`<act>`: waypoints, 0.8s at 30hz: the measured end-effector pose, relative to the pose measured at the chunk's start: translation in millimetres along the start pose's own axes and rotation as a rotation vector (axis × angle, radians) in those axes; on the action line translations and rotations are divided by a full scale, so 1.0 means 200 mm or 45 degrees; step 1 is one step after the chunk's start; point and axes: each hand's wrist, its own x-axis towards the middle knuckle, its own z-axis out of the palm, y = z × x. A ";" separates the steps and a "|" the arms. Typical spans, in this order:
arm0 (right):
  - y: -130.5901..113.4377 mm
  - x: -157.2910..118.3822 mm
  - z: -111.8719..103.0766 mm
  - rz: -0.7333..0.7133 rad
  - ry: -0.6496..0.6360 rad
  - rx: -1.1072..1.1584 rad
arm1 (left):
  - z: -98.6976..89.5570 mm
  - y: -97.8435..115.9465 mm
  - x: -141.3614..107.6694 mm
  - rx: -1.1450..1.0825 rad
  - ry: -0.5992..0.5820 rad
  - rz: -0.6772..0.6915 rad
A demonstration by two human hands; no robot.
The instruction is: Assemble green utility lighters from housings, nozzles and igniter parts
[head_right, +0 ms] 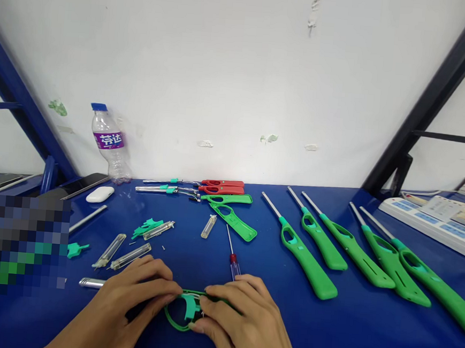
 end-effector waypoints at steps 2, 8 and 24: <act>0.00 -0.01 0.00 -0.014 -0.019 -0.005 | 0.00 0.00 0.00 0.029 -0.032 -0.006; 0.02 -0.03 -0.01 0.053 -0.112 0.005 | 0.00 0.01 0.01 0.049 -0.104 -0.028; 0.09 0.56 0.01 0.082 -0.381 -0.408 | -0.02 -0.02 0.00 0.237 -0.149 -0.019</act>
